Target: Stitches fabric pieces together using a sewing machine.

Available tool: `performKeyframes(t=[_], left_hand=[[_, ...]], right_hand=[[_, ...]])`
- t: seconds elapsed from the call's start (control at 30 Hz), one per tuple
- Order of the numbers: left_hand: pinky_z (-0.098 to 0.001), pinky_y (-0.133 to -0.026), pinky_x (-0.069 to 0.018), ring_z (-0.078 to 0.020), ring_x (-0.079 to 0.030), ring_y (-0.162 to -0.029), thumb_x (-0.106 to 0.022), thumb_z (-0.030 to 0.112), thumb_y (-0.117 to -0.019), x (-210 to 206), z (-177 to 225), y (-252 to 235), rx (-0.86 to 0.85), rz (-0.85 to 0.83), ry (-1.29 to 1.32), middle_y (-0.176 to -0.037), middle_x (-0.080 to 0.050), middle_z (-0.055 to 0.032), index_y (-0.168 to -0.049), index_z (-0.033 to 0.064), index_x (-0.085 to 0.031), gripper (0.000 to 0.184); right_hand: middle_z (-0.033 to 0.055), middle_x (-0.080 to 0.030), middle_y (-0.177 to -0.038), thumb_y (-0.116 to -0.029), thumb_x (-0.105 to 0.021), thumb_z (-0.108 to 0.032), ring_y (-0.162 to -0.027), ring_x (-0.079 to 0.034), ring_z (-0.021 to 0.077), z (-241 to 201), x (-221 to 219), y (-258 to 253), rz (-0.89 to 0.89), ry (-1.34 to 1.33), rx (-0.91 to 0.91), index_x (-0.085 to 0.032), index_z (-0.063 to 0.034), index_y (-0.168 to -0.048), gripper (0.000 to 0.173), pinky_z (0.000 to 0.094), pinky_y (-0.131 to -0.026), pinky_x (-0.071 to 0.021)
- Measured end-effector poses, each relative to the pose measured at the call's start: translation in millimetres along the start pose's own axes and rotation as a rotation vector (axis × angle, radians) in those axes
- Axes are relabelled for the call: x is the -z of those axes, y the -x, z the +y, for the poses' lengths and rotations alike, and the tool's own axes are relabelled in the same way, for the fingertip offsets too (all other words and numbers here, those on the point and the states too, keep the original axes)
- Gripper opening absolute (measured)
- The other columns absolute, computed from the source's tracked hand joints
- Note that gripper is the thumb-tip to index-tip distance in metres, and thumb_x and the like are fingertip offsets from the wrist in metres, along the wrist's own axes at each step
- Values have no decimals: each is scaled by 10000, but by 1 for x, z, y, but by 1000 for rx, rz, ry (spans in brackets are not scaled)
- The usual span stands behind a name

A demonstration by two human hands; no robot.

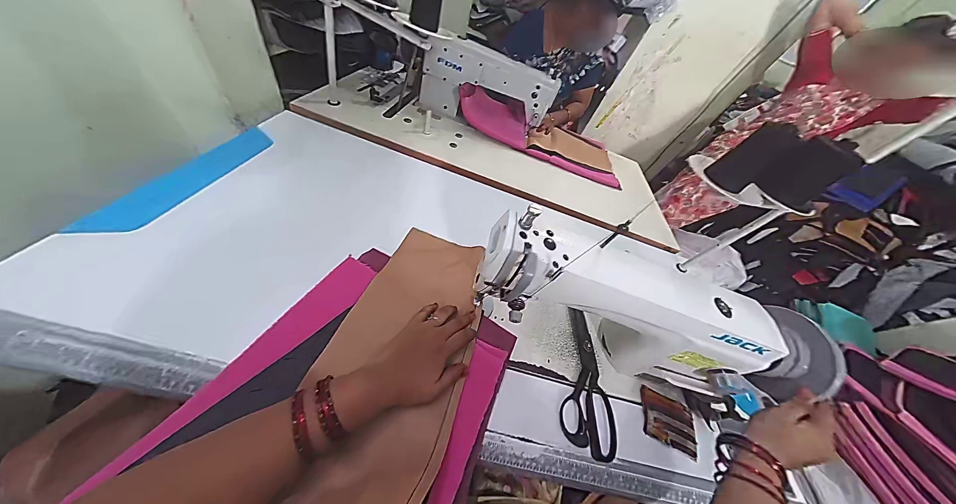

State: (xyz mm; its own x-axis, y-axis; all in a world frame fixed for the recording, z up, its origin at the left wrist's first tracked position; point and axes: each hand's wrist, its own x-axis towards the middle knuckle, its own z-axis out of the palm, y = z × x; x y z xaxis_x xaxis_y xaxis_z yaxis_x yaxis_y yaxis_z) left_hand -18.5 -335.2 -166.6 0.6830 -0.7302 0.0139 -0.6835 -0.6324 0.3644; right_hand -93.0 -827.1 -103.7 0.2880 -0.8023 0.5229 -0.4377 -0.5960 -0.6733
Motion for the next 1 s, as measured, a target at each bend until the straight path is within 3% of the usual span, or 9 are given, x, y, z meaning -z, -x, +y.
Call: performKeyframes(t=[0.13,0.2,0.3,0.43,0.57,0.63,0.8,0.9,1.0], left_hand=[[-662,-1073,-410,-373,-545,-1369,-327,541,-1015,-17,-2,-3,-91,282,-61,-1478,-594,-87,-1382,120,-635,637],[-675,-1003,-458,-395,-613,-1282,-326,557,-990,-24,-4,-6,-122,402,-68,-1383,-665,-102,-1282,111,-702,652],[-694,-1017,-431,-435,-599,-1288,-351,550,-984,-22,-2,-7,-116,377,-37,-1384,-658,-138,-1272,75,-705,659],[-674,-1050,-415,-410,-576,-1327,-361,533,-981,-26,-2,-4,-86,351,-47,-1422,-636,-122,-1292,85,-701,643],[-689,-1106,-349,-428,-507,-1392,-404,511,-1004,-21,-3,-4,-55,238,11,-1492,-574,-135,-1363,88,-659,611],[-691,-1069,-397,-425,-570,-1331,-403,541,-976,-30,-6,-7,-69,329,2,-1429,-628,-136,-1306,102,-704,626],[-652,-1155,-312,-414,-460,-1436,-490,440,-1004,-12,-2,-2,-24,146,28,-1528,-538,-139,-1398,100,-635,541],[-661,-1153,-310,-419,-468,-1428,-489,450,-1012,-13,-3,-3,-28,159,41,-1520,-545,-143,-1393,98,-639,541],[-668,-1135,-333,-415,-500,-1403,-460,471,-996,-19,-5,-4,-41,219,30,-1489,-576,-141,-1362,101,-664,559]], right_hand=[[400,-502,-1422,-1077,-454,-139,-1362,-496,487,6,13,25,-75,-142,15,-461,187,-1408,465,526,-1178,-354],[413,-559,-1323,-1014,-535,-77,-1241,-569,504,6,12,56,-13,-208,113,-519,197,-1342,428,541,-1091,-438],[363,-592,-1236,-961,-551,-14,-1123,-620,398,-20,9,132,-116,-345,187,-550,194,-1258,363,456,-982,-518],[263,-660,-1149,-898,-575,-66,-1161,-622,297,-67,-2,234,-371,-540,444,-680,129,-1060,274,376,-1020,-500],[170,-671,-1097,-964,-574,-176,-1123,-621,216,-108,-9,275,-543,-653,760,-745,-13,-1025,244,303,-1004,-498],[180,-689,-1066,-940,-577,-152,-1083,-640,246,-121,-15,279,-593,-666,834,-763,-7,-983,239,319,-978,-515],[198,-691,-1001,-880,-592,30,-953,-667,193,-123,-39,290,-922,-757,502,-731,99,-946,168,287,-857,-554],[175,-689,-984,-879,-581,19,-938,-659,147,-118,-43,288,-924,-790,476,-729,95,-943,179,249,-842,-546],[180,-699,-988,-883,-585,13,-968,-668,190,-118,-39,290,-894,-756,540,-732,86,-926,170,292,-883,-550]])
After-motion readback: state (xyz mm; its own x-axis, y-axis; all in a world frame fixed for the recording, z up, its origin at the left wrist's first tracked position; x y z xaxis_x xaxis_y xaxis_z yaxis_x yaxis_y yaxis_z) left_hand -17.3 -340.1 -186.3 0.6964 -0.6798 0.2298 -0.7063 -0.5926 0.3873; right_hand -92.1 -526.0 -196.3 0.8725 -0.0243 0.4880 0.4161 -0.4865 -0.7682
